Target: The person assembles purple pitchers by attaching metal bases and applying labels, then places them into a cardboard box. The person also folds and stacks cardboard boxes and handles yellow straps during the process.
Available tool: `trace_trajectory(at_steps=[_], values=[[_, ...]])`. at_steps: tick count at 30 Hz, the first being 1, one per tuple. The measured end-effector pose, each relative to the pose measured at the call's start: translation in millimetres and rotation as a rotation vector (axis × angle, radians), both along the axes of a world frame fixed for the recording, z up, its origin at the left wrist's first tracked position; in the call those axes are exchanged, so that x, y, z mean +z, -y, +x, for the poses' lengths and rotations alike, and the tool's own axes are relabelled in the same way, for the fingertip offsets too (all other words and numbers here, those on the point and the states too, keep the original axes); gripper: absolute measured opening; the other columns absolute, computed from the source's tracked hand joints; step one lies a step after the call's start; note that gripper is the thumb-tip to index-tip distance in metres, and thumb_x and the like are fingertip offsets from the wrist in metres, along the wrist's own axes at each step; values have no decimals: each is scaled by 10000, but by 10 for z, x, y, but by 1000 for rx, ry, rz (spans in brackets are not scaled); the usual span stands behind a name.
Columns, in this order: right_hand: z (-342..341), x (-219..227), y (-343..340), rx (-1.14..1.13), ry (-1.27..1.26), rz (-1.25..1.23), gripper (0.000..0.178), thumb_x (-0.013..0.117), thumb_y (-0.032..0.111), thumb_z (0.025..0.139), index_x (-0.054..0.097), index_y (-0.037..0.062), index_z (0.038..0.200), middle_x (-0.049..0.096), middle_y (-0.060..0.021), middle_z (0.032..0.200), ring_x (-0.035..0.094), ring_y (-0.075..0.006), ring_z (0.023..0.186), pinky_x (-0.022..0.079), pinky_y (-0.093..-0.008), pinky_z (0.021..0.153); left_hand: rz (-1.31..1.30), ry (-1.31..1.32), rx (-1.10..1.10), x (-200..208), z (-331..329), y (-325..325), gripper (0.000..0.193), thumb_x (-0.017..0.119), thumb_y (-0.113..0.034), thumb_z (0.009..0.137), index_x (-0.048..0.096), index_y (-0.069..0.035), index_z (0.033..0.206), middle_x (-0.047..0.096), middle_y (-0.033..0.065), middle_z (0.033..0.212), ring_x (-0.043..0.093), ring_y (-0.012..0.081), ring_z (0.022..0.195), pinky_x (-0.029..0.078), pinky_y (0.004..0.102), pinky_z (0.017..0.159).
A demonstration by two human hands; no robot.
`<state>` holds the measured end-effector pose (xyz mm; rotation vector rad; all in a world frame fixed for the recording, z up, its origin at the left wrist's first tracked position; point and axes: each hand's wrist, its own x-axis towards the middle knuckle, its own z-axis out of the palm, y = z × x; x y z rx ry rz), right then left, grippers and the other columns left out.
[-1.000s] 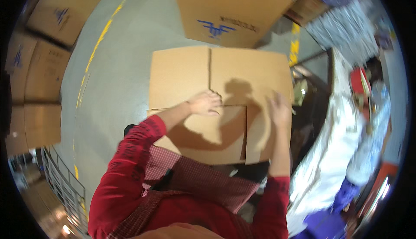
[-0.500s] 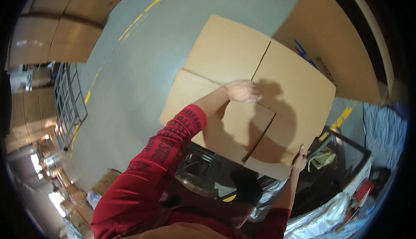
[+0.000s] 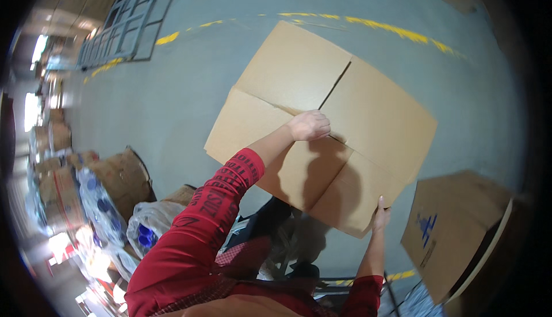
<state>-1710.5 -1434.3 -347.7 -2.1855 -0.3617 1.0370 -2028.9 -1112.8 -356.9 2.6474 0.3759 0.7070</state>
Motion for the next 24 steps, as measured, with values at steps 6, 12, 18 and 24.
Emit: trace_trajectory(at_steps=[6,12,18,24], values=[[-1004,-250,-916,619,-111,17,554,718,357,857,573,-25,1231,667,-129,1114,613,-213,929,499,-364,840,-117,-237,446,310,-2090,-94,162,632,-196,801,605,-85,916,597,100,975,575,272,952,480,383,855],[-1237,104,-2881,893,161,-242,578,694,404,860,581,17,1274,620,-156,1238,583,-259,1135,452,-373,964,-432,-247,1415,664,-3105,1522,508,661,-216,823,512,-10,1263,519,183,1302,448,371,1251,337,460,1079],[-2125,-94,-5163,1176,239,180,633,649,470,882,565,-15,1279,561,-172,1319,526,-262,1204,411,-358,1003,-1758,941,2205,169,-1641,2960,822,574,-548,905,323,4,1460,443,159,1428,437,294,1273,349,410,1053],[-2648,350,-5438,962,79,3,658,676,487,852,602,-51,1222,655,-166,1130,595,-269,1039,456,-362,911,-1733,1996,2263,267,-608,2309,909,464,-728,868,324,-73,1483,381,109,1498,351,284,1374,259,389,1140]])
